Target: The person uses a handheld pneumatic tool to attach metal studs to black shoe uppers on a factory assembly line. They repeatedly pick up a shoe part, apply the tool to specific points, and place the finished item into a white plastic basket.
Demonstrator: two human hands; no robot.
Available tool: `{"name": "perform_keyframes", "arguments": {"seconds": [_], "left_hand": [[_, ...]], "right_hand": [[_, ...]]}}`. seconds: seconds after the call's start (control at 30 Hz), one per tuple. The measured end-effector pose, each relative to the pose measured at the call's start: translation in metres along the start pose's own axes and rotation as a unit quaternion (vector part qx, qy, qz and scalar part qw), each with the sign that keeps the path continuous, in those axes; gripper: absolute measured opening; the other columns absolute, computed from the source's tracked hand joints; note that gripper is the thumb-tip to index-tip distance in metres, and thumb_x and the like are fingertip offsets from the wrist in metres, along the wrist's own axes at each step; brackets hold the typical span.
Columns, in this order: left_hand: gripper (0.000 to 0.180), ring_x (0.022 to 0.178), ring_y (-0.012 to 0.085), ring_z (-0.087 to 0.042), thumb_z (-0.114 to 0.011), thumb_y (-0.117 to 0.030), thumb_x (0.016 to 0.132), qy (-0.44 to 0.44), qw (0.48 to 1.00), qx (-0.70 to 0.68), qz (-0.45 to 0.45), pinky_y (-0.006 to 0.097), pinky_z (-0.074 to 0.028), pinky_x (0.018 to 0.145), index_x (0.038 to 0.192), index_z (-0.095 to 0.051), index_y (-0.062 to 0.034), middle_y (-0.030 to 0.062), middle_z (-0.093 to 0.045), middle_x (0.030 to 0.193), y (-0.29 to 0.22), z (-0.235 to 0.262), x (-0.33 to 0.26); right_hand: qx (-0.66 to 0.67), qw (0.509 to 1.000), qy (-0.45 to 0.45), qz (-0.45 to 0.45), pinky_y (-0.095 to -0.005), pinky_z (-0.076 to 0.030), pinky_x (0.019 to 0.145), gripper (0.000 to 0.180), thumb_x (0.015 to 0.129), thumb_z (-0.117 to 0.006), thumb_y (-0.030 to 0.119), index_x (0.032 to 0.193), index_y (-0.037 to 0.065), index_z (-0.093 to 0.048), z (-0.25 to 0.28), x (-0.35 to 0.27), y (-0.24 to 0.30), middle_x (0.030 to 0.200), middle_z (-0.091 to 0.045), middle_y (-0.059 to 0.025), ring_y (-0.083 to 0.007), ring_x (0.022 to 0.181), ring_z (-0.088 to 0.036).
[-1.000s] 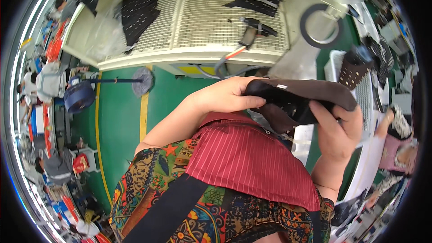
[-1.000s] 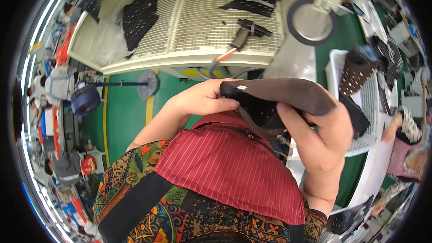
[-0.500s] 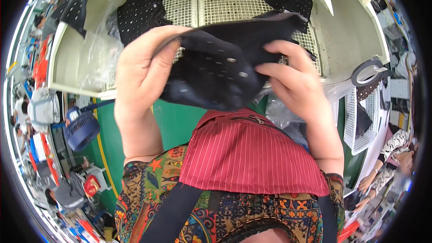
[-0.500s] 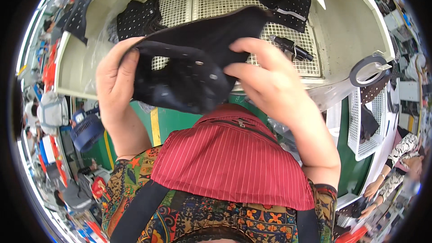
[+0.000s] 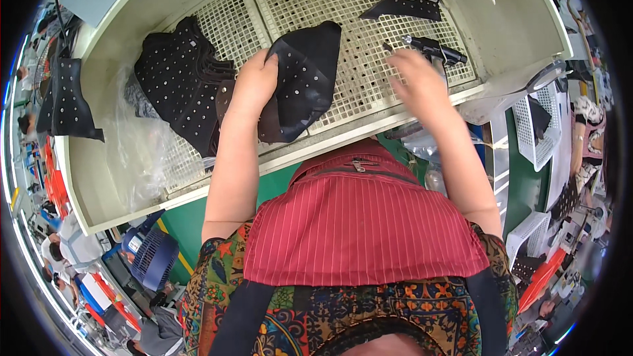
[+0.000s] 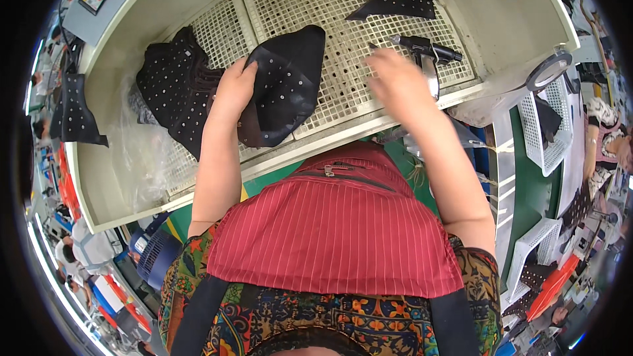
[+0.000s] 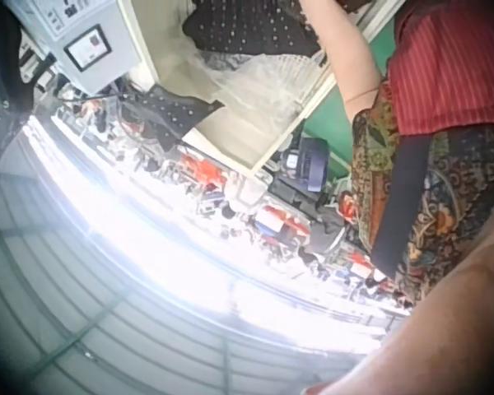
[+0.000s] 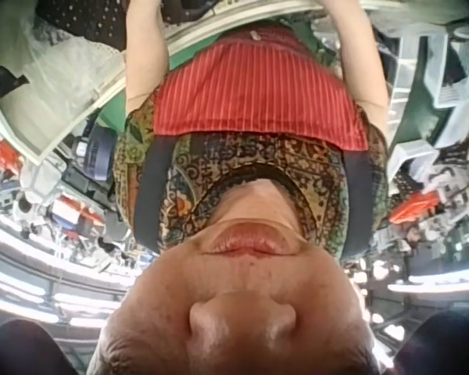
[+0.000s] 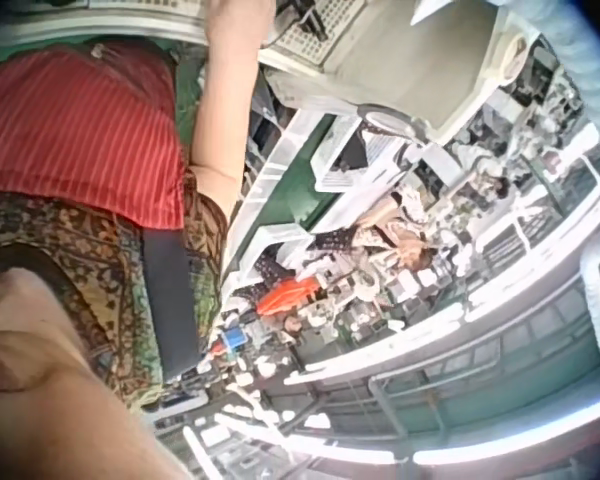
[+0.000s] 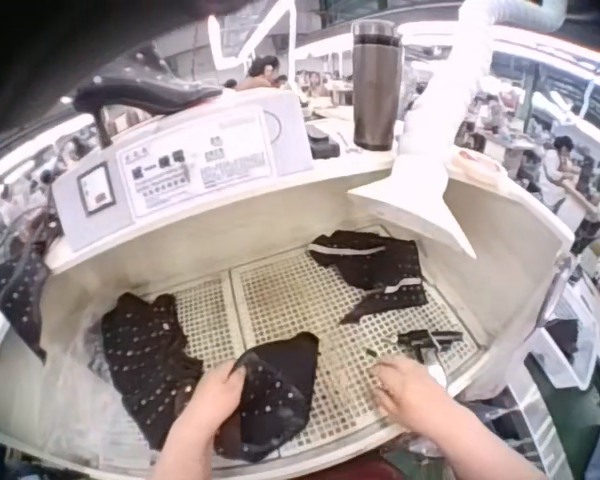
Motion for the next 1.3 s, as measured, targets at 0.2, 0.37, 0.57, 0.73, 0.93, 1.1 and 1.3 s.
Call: {"name": "perform_keyframes", "arguments": {"seconds": [0.2, 0.37, 0.57, 0.73, 0.93, 1.1, 1.3], "left_hand": [[0.037, 0.094, 0.0198, -0.061, -0.048, -0.025, 0.094, 0.063, 0.956, -0.254, 0.136, 0.031, -0.046, 0.085, 0.116, -0.056, 0.0034, 0.0123, -0.064, 0.106, -0.001, -0.005, 0.0], [0.035, 0.091, 0.0193, -0.061, -0.049, -0.023, 0.093, 0.068, 0.963, -0.195, 0.171, 0.03, -0.047, 0.083, 0.117, -0.055, 0.0021, 0.0105, -0.063, 0.106, -0.005, 0.0, 0.018], [0.03, 0.089, 0.0215, -0.062, -0.046, -0.021, 0.094, 0.052, 0.926, -0.278, 0.251, 0.037, -0.05, 0.079, 0.112, -0.057, -0.0006, 0.0108, -0.064, 0.102, 0.001, 0.002, 0.015], [0.031, 0.091, 0.0225, -0.062, -0.045, -0.021, 0.094, 0.041, 0.922, -0.301, 0.239, 0.037, -0.05, 0.081, 0.113, -0.058, -0.0006, 0.0113, -0.064, 0.102, -0.002, -0.002, 0.015], [0.029, 0.087, 0.0214, -0.065, -0.047, -0.02, 0.094, 0.046, 0.921, -0.296, 0.248, 0.034, -0.053, 0.078, 0.113, -0.058, -0.0005, 0.0103, -0.066, 0.101, 0.001, -0.003, 0.018], [0.028, 0.088, 0.0204, -0.064, -0.045, -0.02, 0.094, 0.064, 0.927, -0.285, 0.233, 0.034, -0.054, 0.077, 0.113, -0.057, -0.0013, 0.01, -0.065, 0.102, -0.012, -0.005, 0.015], [0.026, 0.089, 0.0189, -0.064, -0.045, -0.019, 0.095, 0.08, 0.93, -0.295, 0.205, 0.033, -0.053, 0.079, 0.111, -0.057, -0.0022, 0.0094, -0.065, 0.102, -0.008, -0.005, 0.014]], "right_hand": [[-0.12, 0.944, 0.027, -0.305, -0.0415, -0.048, 0.081, 0.035, 0.085, -0.062, 0.026, 0.108, 0.0, -0.061, 0.028, -0.063, -0.098, 0.099, -0.063, -0.0192, -0.0364, 0.094, -0.06], [0.195, 0.897, 0.023, -0.395, -0.0309, -0.049, 0.071, 0.047, 0.082, -0.066, 0.03, 0.11, -0.008, -0.059, -0.002, -0.045, -0.131, 0.084, -0.067, -0.0153, -0.0214, 0.076, -0.063], [0.442, 0.777, 0.065, -0.443, -0.0262, -0.048, 0.066, 0.052, 0.077, -0.072, 0.027, 0.112, -0.009, -0.058, -0.022, -0.032, -0.124, 0.088, -0.064, -0.0078, -0.0138, 0.072, -0.059], [0.552, 0.724, 0.021, -0.413, -0.0302, -0.051, 0.068, 0.055, 0.082, -0.054, 0.009, 0.132, -0.005, -0.036, -0.024, -0.033, -0.09, 0.102, -0.062, -0.0144, -0.0192, 0.081, -0.061], [0.46, 0.854, 0.101, -0.222, -0.0265, -0.048, 0.069, 0.034, 0.083, -0.051, 0.006, 0.117, -0.002, -0.05, 0.021, -0.003, -0.004, 0.098, -0.063, -0.0089, -0.014, 0.08, -0.058], [0.257, 0.956, 0.089, -0.113, -0.0374, -0.048, 0.069, 0.035, 0.085, -0.063, 0.021, 0.112, 0.001, -0.055, 0.033, 0.016, 0.037, 0.084, -0.063, -0.0176, -0.0285, 0.077, -0.061], [0.205, 0.966, 0.132, -0.081, -0.0406, -0.048, 0.069, 0.033, 0.083, -0.063, 0.021, 0.111, 0.003, -0.056, 0.048, 0.001, 0.032, 0.086, -0.063, -0.0202, -0.0361, 0.079, -0.062]]}}
Point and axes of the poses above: each hand's wrist, its own x-axis towards the middle knuckle, its own z-axis out of the back of the hand, y = z × x, the point moved 5 cm from there along x, towards the middle knuckle
